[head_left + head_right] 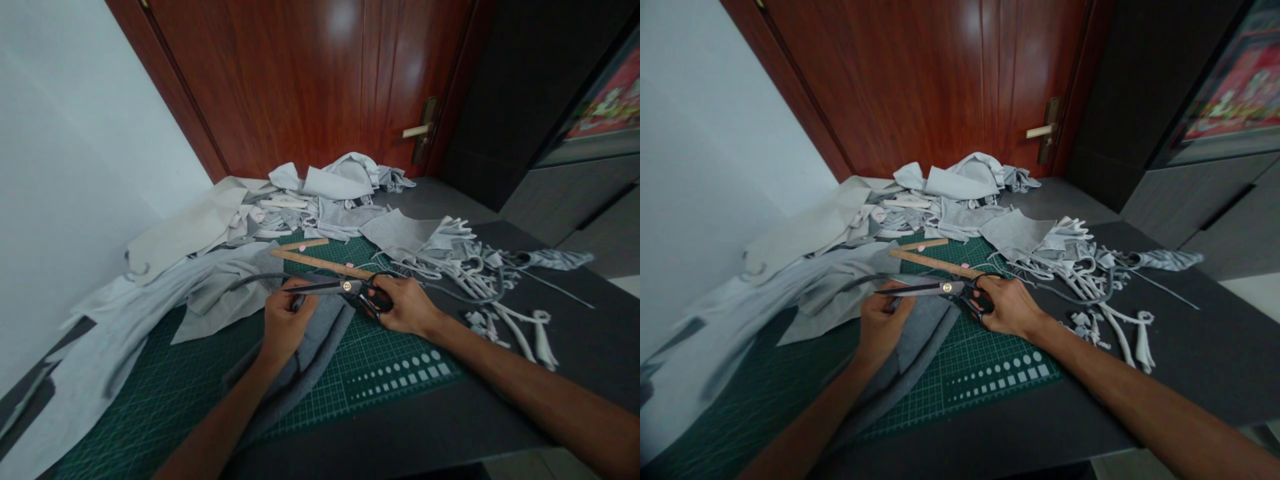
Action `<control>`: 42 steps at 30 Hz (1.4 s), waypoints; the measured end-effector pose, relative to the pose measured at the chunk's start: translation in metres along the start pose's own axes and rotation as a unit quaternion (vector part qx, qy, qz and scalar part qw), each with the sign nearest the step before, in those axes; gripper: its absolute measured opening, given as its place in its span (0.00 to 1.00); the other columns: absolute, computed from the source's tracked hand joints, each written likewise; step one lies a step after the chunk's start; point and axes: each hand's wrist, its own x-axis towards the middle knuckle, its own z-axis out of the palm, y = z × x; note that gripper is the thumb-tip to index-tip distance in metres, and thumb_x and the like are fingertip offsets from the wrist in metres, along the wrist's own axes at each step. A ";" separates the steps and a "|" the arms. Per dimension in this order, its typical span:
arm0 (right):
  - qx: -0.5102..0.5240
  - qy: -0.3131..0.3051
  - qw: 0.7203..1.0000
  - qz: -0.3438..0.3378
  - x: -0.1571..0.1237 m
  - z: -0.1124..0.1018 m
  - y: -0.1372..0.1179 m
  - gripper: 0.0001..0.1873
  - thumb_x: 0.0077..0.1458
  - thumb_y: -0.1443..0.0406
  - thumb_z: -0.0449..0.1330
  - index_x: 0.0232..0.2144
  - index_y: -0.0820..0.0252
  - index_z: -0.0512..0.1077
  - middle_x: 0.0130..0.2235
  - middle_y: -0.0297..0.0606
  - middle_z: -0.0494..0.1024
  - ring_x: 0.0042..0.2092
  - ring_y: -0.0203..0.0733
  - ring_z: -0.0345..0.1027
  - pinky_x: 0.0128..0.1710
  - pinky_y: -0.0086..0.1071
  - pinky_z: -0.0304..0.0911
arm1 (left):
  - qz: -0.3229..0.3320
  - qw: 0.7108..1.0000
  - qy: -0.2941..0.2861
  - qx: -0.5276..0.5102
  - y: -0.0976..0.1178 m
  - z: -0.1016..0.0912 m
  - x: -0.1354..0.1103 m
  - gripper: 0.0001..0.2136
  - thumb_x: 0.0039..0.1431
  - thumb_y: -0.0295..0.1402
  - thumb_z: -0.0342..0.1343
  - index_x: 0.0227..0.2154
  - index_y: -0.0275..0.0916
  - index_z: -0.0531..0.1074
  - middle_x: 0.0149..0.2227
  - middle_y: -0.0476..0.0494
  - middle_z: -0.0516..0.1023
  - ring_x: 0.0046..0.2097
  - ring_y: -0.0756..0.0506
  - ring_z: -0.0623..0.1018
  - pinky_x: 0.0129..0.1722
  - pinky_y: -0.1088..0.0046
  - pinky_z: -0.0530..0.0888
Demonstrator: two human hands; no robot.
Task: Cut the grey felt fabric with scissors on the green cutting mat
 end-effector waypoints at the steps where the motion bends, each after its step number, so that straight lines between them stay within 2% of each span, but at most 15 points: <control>1: 0.001 0.000 1.000 -0.001 0.000 0.000 0.000 0.06 0.51 0.66 0.61 0.31 0.58 0.66 0.27 0.32 0.74 0.25 0.35 0.64 0.25 0.27 0.53 | 0.004 1.000 -0.001 0.001 -0.001 0.000 0.000 0.04 0.52 0.31 0.57 0.26 0.37 0.75 0.23 0.51 0.76 0.26 0.51 0.74 0.26 0.81 0.70; 8: -0.001 -0.008 1.000 -0.008 0.001 -0.004 -0.002 0.07 0.50 0.66 0.61 0.30 0.58 0.65 0.27 0.33 0.74 0.25 0.35 0.63 0.25 0.27 0.53 | 0.013 1.000 0.001 0.015 -0.003 -0.002 0.001 0.06 0.51 0.30 0.57 0.22 0.37 0.74 0.20 0.52 0.73 0.23 0.53 0.71 0.23 0.81 0.67; 13: -0.007 -0.010 1.000 0.017 0.001 -0.003 -0.003 0.07 0.52 0.65 0.62 0.33 0.58 0.67 0.27 0.33 0.74 0.26 0.36 0.66 0.26 0.27 0.55 | 0.001 1.000 0.019 -0.008 -0.003 0.000 0.003 0.04 0.50 0.31 0.58 0.26 0.37 0.76 0.25 0.50 0.79 0.28 0.50 0.77 0.30 0.80 0.73; 18: -0.017 -0.007 1.000 0.011 0.002 -0.004 -0.003 0.04 0.54 0.66 0.59 0.34 0.59 0.68 0.28 0.34 0.74 0.27 0.37 0.66 0.26 0.28 0.54 | 0.004 1.000 0.015 -0.017 -0.004 0.001 0.004 0.04 0.50 0.30 0.58 0.27 0.37 0.77 0.27 0.49 0.81 0.30 0.50 0.80 0.33 0.79 0.76; 26: -0.020 -0.012 1.000 0.003 0.003 -0.008 -0.002 0.04 0.57 0.64 0.57 0.34 0.59 0.69 0.26 0.34 0.74 0.25 0.36 0.64 0.25 0.28 0.53 | -0.023 0.999 0.027 -0.007 -0.002 0.000 0.004 0.04 0.48 0.32 0.59 0.26 0.37 0.76 0.25 0.49 0.80 0.28 0.50 0.79 0.30 0.79 0.76; 42: -0.008 -0.012 1.000 -0.017 0.003 -0.008 0.006 0.06 0.58 0.65 0.56 0.30 0.59 0.68 0.25 0.34 0.74 0.24 0.35 0.63 0.25 0.27 0.52 | -0.009 1.000 0.006 0.005 -0.005 -0.001 0.005 0.04 0.49 0.29 0.58 0.26 0.37 0.78 0.25 0.48 0.81 0.28 0.49 0.78 0.30 0.77 0.75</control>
